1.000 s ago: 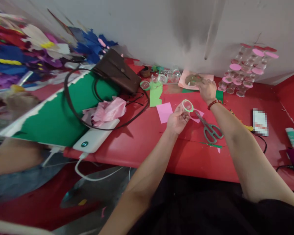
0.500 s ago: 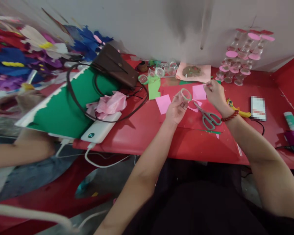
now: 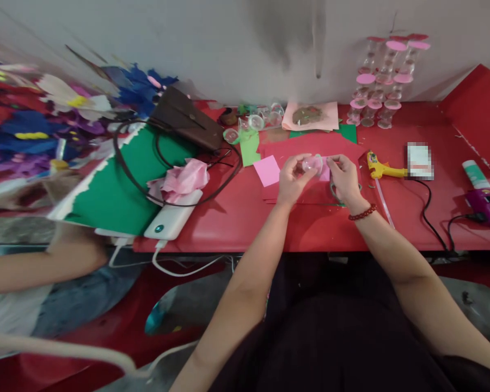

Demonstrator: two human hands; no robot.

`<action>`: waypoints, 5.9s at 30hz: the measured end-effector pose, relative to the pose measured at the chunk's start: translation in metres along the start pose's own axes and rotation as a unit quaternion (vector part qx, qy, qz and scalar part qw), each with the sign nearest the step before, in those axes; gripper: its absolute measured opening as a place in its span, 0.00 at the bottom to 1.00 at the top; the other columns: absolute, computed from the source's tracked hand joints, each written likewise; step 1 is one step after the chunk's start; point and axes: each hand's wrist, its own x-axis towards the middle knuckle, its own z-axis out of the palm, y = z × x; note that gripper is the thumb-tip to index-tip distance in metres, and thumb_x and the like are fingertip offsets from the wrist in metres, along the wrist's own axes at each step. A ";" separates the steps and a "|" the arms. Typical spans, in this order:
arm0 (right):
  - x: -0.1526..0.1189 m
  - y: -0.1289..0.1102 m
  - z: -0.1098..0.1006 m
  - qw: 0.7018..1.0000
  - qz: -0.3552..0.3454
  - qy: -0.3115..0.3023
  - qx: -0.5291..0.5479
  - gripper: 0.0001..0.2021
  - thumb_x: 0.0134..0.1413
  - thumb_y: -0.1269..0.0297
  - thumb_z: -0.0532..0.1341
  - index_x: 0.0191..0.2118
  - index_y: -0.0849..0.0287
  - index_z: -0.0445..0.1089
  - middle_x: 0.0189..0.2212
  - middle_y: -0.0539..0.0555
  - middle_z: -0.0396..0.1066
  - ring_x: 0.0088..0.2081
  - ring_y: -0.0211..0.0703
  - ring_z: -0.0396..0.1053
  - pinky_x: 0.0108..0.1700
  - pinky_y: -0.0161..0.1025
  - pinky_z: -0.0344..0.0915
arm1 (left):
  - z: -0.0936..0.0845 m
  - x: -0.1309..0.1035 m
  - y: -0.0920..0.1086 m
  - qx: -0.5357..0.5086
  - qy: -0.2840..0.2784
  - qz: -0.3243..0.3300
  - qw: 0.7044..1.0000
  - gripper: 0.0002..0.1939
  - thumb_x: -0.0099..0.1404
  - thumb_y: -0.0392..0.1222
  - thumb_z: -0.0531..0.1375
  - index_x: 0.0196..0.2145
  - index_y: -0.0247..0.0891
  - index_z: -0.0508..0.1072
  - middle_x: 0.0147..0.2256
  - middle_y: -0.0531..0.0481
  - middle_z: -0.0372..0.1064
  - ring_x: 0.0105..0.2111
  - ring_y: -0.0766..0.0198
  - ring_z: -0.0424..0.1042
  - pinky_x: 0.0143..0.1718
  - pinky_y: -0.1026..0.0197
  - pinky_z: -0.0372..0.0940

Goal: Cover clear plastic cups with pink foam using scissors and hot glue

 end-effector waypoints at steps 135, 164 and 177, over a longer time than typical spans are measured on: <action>-0.021 -0.016 0.000 0.975 0.011 -0.133 0.178 0.20 0.34 0.47 0.80 0.30 0.51 0.77 0.33 0.50 0.79 0.39 0.47 0.75 0.53 0.49 0.72 | -0.016 0.011 -0.027 -0.099 -0.089 -0.106 0.985 0.27 0.46 0.48 0.80 0.44 0.45 0.82 0.37 0.54 0.81 0.36 0.67 0.77 0.45 0.64 0.71; -0.015 0.004 0.006 0.981 -0.002 -0.055 0.188 0.24 0.35 0.51 0.81 0.36 0.53 0.73 0.34 0.48 0.75 0.37 0.42 0.70 0.47 0.43 0.70 | -0.021 0.013 -0.036 -0.159 -0.108 -0.107 0.975 0.32 0.48 0.46 0.81 0.50 0.49 0.79 0.49 0.51 0.79 0.52 0.58 0.77 0.54 0.57 0.70; -0.018 -0.002 0.003 0.985 -0.022 -0.081 0.149 0.22 0.36 0.49 0.79 0.33 0.56 0.75 0.32 0.51 0.77 0.36 0.44 0.72 0.44 0.46 0.72 | -0.017 0.013 -0.036 -0.112 -0.106 -0.102 0.983 0.27 0.43 0.48 0.81 0.39 0.43 0.79 0.36 0.54 0.81 0.40 0.63 0.79 0.49 0.59 0.70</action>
